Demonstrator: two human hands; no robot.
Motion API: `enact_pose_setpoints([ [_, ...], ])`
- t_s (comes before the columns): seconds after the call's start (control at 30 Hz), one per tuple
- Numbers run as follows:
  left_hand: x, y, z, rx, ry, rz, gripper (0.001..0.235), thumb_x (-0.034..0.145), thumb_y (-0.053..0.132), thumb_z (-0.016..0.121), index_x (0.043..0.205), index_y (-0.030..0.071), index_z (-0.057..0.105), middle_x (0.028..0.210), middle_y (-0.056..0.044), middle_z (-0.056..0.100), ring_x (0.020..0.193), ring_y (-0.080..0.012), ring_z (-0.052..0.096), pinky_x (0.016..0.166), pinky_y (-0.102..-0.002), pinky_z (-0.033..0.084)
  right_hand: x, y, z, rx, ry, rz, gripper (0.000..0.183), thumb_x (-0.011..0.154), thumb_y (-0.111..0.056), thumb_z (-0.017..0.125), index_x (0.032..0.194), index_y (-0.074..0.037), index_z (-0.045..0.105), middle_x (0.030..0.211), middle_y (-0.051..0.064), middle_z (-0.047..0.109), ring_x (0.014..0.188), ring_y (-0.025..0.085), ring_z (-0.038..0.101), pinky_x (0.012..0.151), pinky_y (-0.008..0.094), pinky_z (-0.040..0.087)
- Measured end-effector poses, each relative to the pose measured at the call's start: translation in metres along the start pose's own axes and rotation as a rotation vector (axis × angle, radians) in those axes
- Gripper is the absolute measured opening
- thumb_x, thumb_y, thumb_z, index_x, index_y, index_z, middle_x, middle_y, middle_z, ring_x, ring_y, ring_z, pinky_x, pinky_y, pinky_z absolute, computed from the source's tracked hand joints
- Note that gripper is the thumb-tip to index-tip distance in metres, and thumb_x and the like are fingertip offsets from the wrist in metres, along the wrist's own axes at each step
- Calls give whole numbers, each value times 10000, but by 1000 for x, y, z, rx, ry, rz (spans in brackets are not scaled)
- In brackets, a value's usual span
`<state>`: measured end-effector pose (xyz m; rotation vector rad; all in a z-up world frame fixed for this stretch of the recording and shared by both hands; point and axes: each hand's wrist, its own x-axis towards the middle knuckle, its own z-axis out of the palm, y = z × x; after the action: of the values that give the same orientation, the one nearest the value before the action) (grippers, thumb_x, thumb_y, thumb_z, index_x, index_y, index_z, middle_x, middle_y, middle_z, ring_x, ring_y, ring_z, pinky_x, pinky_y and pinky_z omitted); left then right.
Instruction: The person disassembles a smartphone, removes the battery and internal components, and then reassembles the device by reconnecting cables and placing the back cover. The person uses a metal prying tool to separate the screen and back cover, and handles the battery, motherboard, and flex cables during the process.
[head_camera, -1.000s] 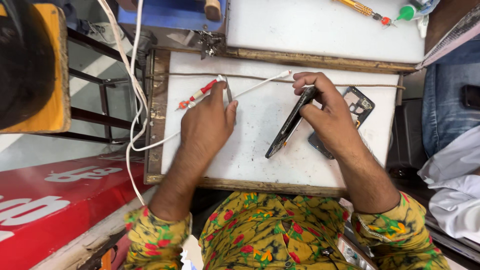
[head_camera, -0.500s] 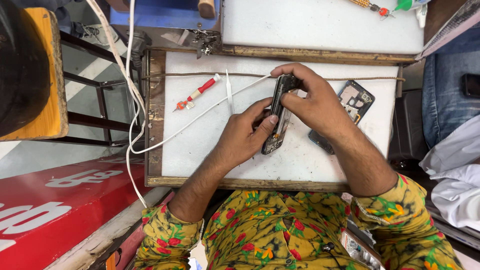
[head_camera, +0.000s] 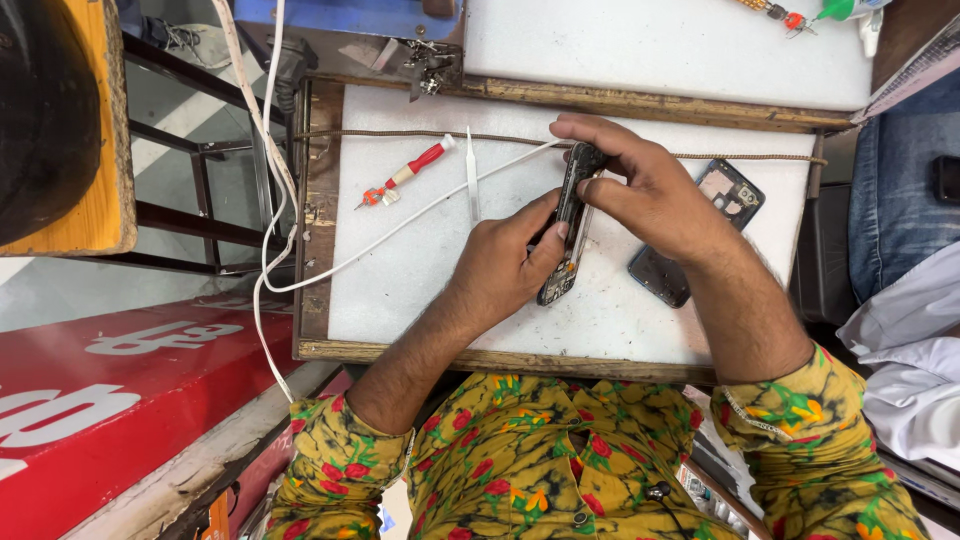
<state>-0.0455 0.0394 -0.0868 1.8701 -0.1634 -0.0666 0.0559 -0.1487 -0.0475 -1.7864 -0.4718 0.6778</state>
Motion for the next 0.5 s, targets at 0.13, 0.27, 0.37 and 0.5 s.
enact_pose_setpoints([
  [0.13, 0, 1, 0, 15, -4, -13, 425, 1052, 219, 555, 1454, 84, 527, 783, -143, 727, 742, -292, 781, 679, -402, 625, -1, 3, -3, 14, -49, -39, 631, 941, 6, 564, 1557, -107, 481, 1530, 89, 538, 1307, 180, 557, 1129, 339, 476],
  [0.27, 0, 1, -1, 16, -21, -26, 431, 1059, 228, 544, 1466, 92, 510, 757, -129, 720, 730, -284, 782, 682, -400, 630, 1, 7, -6, 17, -94, -70, 655, 951, 6, 540, 1587, -117, 438, 1571, 99, 509, 1360, 193, 551, 1164, 352, 467],
  [0.37, 0, -1, 0, 28, -26, -34, 429, 1060, 233, 545, 1464, 95, 506, 743, -122, 714, 721, -276, 782, 676, -400, 629, 2, 10, -8, -21, -104, -101, 658, 957, -5, 534, 1596, -119, 423, 1628, 107, 465, 1408, 212, 517, 1192, 370, 431],
  [0.5, 1, -4, 2, 72, 15, 22, 419, 1067, 234, 554, 1454, 76, 523, 757, -122, 710, 731, -276, 773, 668, -398, 623, 2, 13, -12, -38, -130, -157, 653, 975, -33, 535, 1611, -116, 413, 1662, 118, 443, 1507, 237, 435, 1252, 395, 354],
])
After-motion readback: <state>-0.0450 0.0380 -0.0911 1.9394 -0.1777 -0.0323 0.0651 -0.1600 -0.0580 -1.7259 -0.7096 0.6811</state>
